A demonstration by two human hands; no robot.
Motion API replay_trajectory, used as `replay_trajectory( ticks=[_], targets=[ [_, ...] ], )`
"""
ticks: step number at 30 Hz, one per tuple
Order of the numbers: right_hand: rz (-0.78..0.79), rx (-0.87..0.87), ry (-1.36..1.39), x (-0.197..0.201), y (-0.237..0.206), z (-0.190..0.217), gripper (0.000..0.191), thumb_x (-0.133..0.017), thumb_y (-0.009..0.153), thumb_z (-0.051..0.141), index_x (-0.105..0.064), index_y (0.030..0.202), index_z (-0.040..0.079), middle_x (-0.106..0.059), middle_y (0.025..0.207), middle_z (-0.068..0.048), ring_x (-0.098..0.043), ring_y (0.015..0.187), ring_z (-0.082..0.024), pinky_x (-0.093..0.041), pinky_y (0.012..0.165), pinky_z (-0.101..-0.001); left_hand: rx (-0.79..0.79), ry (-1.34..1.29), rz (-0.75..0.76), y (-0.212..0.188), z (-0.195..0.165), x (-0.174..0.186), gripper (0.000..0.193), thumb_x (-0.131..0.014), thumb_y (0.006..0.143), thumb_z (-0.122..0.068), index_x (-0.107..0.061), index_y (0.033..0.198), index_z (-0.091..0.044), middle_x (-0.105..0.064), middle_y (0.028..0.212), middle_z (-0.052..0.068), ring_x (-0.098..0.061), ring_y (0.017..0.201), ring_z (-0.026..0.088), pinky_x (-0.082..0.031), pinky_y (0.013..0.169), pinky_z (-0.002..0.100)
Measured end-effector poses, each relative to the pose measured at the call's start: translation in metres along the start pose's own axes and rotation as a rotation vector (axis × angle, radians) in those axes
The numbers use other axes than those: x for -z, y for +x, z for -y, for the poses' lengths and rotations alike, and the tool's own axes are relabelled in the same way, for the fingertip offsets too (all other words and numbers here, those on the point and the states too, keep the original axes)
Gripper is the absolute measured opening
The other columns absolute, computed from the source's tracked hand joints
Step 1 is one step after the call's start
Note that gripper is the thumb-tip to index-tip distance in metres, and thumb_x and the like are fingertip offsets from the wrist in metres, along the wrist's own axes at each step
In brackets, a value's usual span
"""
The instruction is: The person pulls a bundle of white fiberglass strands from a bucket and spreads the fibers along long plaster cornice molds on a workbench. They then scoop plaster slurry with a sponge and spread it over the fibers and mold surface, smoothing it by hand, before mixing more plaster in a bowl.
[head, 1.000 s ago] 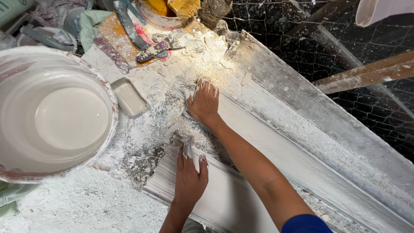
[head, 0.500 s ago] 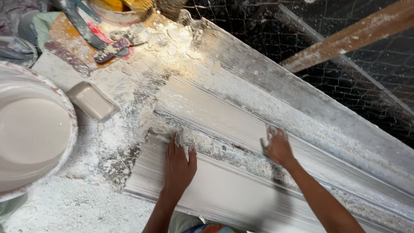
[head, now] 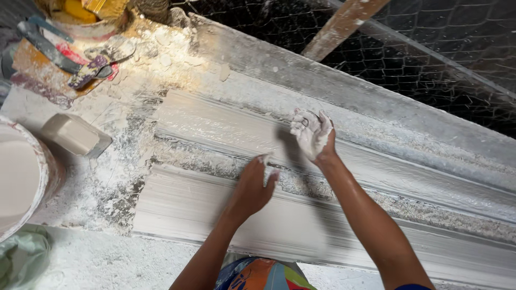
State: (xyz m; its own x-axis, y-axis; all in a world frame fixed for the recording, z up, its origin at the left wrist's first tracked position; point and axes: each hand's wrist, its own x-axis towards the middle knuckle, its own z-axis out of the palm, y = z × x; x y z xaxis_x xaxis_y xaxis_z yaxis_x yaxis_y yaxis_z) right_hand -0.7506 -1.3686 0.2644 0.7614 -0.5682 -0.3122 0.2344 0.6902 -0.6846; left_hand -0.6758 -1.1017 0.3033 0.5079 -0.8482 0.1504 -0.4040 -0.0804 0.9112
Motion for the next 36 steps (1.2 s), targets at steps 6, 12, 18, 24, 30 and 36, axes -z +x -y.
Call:
replay_trajectory(
  ticks=[6, 12, 18, 24, 30, 36],
  targets=[
    [0.047, 0.308, 0.123, -0.027, -0.019, 0.004, 0.045, -0.039, 0.106, 0.042, -0.061, 0.109, 0.003, -0.060, 0.095, -0.010, -0.057, 0.091, -0.022, -0.048, 0.083, -0.0349, 0.248, -0.399, 0.156, 0.021, -0.032, -0.045, 0.025, -0.048, 0.102, -0.020, -0.059, 0.108, 0.001, -0.070, 0.096, 0.019, -0.067, 0.086, 0.027, -0.053, 0.078, 0.043],
    [-0.076, 0.395, -0.289, 0.068, -0.009, 0.000, 0.021, -0.054, 0.110, 0.024, -0.057, 0.100, 0.006, -0.062, 0.099, -0.010, -0.057, 0.104, -0.023, -0.047, 0.092, -0.0398, 0.130, 0.267, 0.120, 0.059, 0.021, -0.032, 0.035, -0.049, 0.110, -0.021, -0.068, 0.088, -0.001, -0.065, 0.086, 0.015, -0.061, 0.070, 0.026, -0.051, 0.065, 0.041],
    [-0.460, -0.043, -1.460, 0.104, -0.035, -0.011, 0.030, -0.064, 0.096, 0.014, -0.059, 0.123, 0.000, -0.065, 0.114, -0.017, -0.065, 0.112, -0.031, -0.052, 0.103, -0.0457, -0.242, 0.824, 0.029, 0.096, 0.100, -0.002, 0.023, -0.057, 0.098, -0.013, -0.076, 0.108, -0.007, -0.066, 0.120, 0.016, -0.058, 0.113, 0.029, -0.045, 0.096, 0.052],
    [-0.263, 0.181, -1.917, 0.060, -0.070, -0.004, 0.039, -0.056, 0.094, 0.020, -0.066, 0.130, 0.006, -0.057, 0.140, -0.019, -0.047, 0.135, -0.037, -0.037, 0.117, -0.0529, -0.035, 0.767, -0.169, 0.081, 0.124, 0.009, 0.032, -0.058, 0.100, -0.019, -0.068, 0.129, -0.008, -0.048, 0.147, 0.028, -0.040, 0.141, 0.043, -0.025, 0.114, 0.065],
    [0.163, 0.163, -2.195, -0.012, -0.046, -0.083, 0.073, -0.035, 0.101, 0.047, -0.023, 0.157, 0.001, -0.016, 0.166, -0.020, -0.009, 0.153, -0.040, -0.008, 0.121, -0.0582, 0.125, 0.753, -0.261, 0.062, 0.123, 0.017, 0.060, -0.059, 0.096, -0.025, -0.048, 0.149, 0.000, -0.035, 0.154, 0.035, -0.033, 0.144, 0.050, -0.022, 0.110, 0.072],
    [0.184, 0.195, -2.292, -0.022, -0.036, -0.105, 0.078, -0.036, 0.100, 0.051, -0.019, 0.160, 0.003, -0.009, 0.170, -0.016, -0.003, 0.157, -0.038, -0.001, 0.125, -0.0556, 0.072, 0.797, -0.121, 0.039, 0.120, 0.006, 0.050, -0.049, 0.105, -0.033, -0.049, 0.151, -0.015, -0.025, 0.164, 0.029, -0.020, 0.153, 0.044, -0.016, 0.116, 0.074]
  ],
)
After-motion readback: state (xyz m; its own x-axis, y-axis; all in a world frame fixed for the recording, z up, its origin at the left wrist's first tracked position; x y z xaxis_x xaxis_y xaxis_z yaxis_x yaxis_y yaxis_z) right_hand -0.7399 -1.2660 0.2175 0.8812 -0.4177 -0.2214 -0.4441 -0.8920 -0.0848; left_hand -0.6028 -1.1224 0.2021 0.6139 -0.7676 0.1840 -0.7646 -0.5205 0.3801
